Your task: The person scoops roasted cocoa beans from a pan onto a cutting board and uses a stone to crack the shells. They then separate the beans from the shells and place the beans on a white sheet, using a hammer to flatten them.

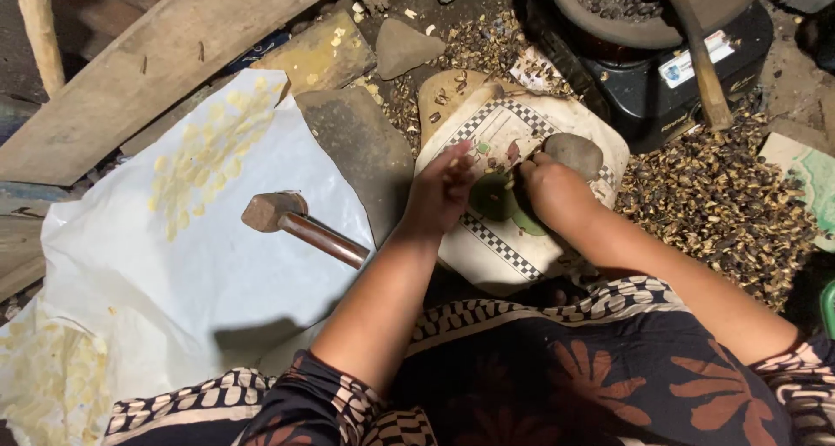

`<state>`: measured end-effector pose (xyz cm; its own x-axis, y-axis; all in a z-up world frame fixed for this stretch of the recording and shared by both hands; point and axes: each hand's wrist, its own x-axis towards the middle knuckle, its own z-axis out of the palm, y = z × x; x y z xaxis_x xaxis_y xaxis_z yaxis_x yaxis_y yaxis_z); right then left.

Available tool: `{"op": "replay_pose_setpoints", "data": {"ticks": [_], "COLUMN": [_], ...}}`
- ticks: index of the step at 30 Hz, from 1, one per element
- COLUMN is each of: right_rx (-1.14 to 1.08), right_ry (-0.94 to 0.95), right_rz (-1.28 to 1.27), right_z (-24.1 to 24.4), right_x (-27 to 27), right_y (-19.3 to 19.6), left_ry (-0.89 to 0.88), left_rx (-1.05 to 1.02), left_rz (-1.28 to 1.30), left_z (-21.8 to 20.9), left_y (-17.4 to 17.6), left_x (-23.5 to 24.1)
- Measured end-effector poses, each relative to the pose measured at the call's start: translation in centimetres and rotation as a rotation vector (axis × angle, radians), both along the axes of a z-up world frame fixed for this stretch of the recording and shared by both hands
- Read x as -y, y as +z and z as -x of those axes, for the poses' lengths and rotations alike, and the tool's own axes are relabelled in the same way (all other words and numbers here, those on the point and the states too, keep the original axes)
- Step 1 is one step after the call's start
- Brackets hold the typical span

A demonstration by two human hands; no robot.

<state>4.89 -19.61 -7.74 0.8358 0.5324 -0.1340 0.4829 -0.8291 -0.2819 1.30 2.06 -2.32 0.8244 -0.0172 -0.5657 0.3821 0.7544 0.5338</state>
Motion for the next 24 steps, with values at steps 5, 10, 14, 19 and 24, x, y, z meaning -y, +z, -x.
{"op": "replay_pose_setpoints", "data": {"ticks": [5, 10, 14, 19, 24], "right_rx": [-0.386, -0.359, -0.18, -0.345, -0.312], "right_ry": [-0.133, -0.078, -0.001, -0.182, -0.181], "right_rz": [-0.035, -0.207, -0.023, -0.075, -0.1], "right_z": [-0.9, -0.8, 0.3, -2.6, -1.4], "right_x": [-1.1, -1.9, -2.7, 0.5, -1.2], "right_y": [4.8, 3.8, 2.0, 3.9, 11.9], "left_ry": [-0.246, -0.316, -0.373, -0.335, -0.154], "left_rx": [0.381, 0.735, 0.801, 0.539, -0.106], "left_rz": [-1.493, -1.952, -2.288, -1.742, 0.024], "left_z": [-2.6, -3.0, -2.9, -3.1, -1.0], "left_y": [-15.9, -16.0, -14.4, -13.3, -1.4], "left_x": [0.3, 1.4, 2.0, 1.5, 3.3]}}
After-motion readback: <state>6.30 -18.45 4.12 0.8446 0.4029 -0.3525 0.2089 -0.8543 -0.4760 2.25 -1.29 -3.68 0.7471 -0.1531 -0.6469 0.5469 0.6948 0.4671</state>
